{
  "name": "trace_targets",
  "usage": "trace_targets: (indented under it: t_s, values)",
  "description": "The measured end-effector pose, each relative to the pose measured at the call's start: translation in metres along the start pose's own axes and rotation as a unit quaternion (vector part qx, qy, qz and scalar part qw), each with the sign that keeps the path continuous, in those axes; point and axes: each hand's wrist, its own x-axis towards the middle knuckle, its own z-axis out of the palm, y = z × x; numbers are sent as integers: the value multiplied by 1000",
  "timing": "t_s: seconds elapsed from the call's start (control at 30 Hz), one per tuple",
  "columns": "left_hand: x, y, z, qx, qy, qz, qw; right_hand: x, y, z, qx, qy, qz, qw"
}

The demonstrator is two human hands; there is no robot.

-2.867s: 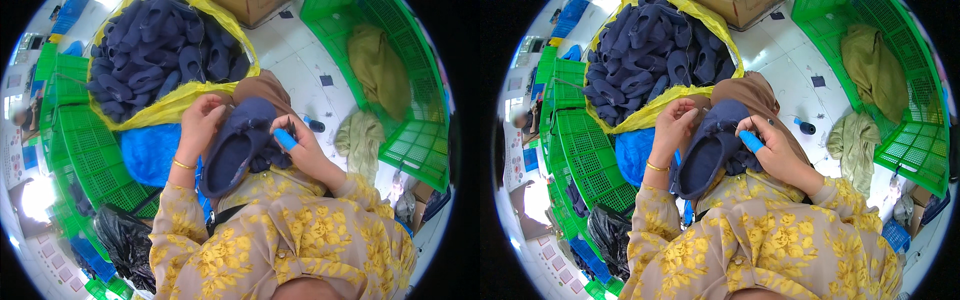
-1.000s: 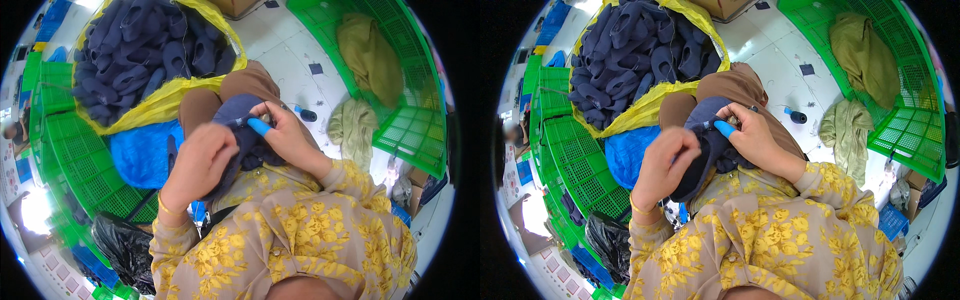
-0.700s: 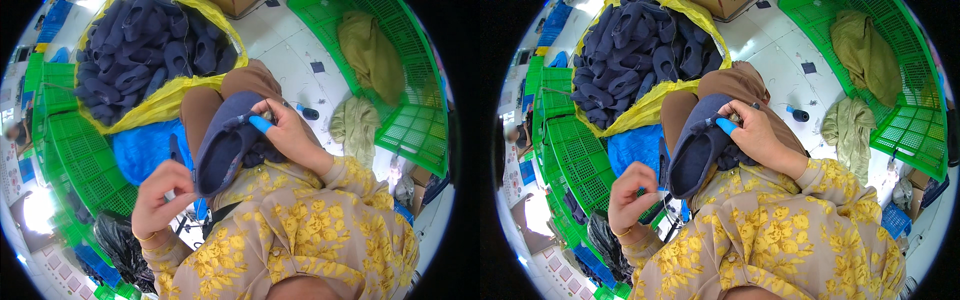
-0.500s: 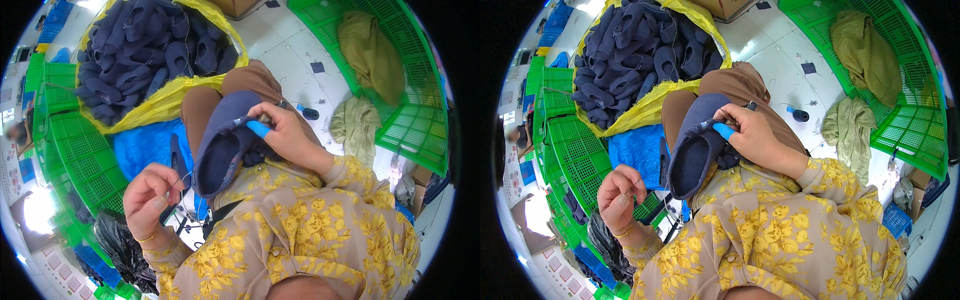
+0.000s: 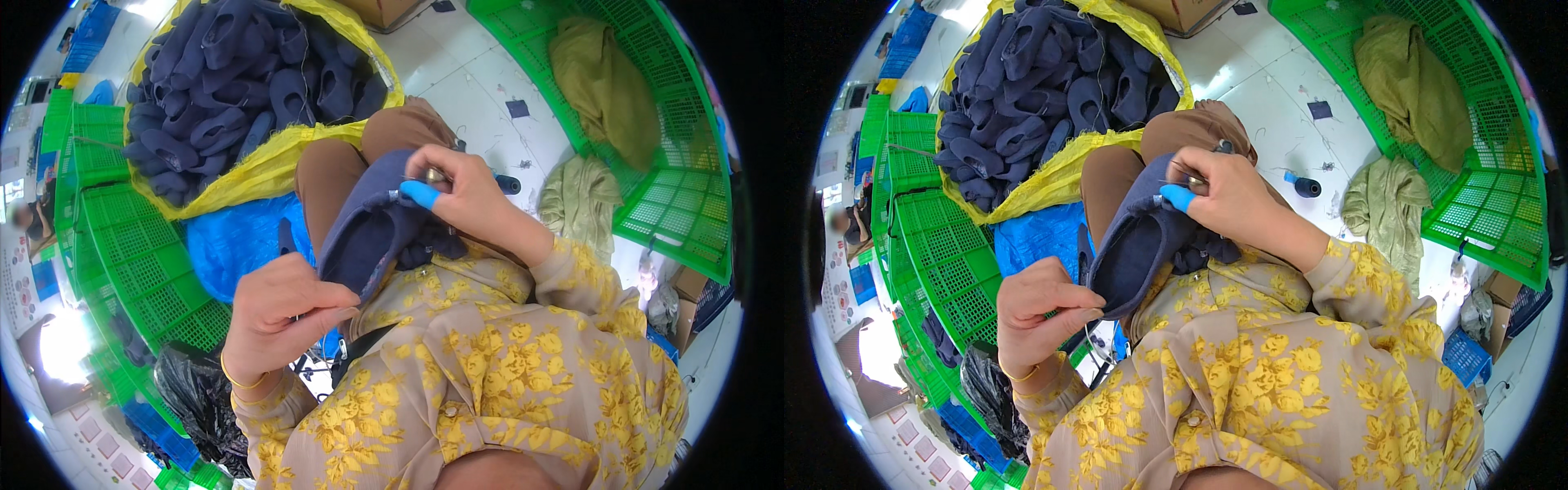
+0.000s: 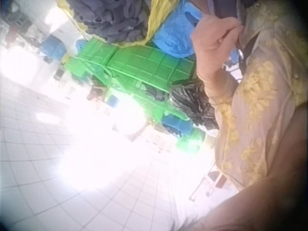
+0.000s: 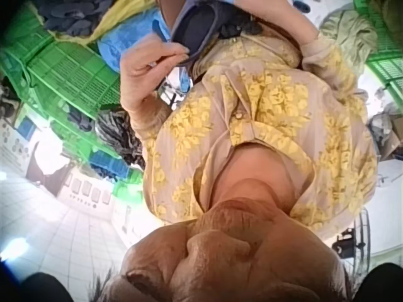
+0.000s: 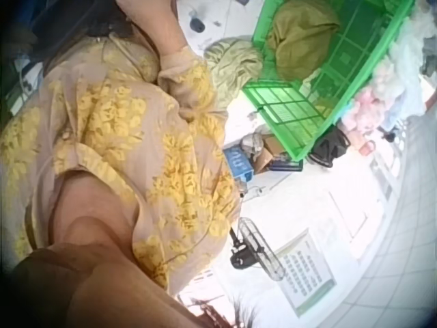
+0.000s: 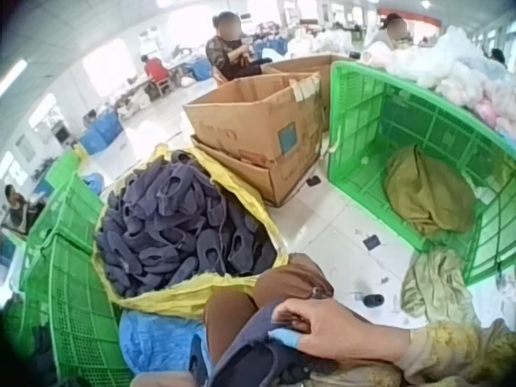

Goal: The person is seated on the floor and uses a blue-handled tool to stitch a decorative bow onto a dark blue slip-on shoe. They repeatedly insert the tool, pull the thread, and adjust the bow while handling the shoe with both hands.

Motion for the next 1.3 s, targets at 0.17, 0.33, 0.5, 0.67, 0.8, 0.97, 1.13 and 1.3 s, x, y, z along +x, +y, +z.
trace_targets:
  t_s: [0.17,0.33,0.5,0.67,0.8,0.97,1.13,1.3]
  values:
    - [-12,-3,7,45,-41,-41,997,21,6,6,-188,-81,-111,973]
    - [-26,-9,11,50,-64,-69,994,22,-1,12,-130,-54,34,989]
    - [-38,-20,13,35,-62,-80,994,26,9,14,-22,-52,137,989]
    - [-42,-17,5,35,54,-144,987,29,12,13,-11,-70,136,988]
    - [-32,-20,0,232,125,-44,964,24,12,13,-46,-67,92,992]
    - [-1,-20,-7,474,145,132,858,14,0,14,-54,-44,93,993]
    - [25,-14,-7,557,142,290,765,14,-6,18,-94,-43,94,990]
    - [57,-21,-34,591,97,171,782,10,5,14,-62,-51,54,995]
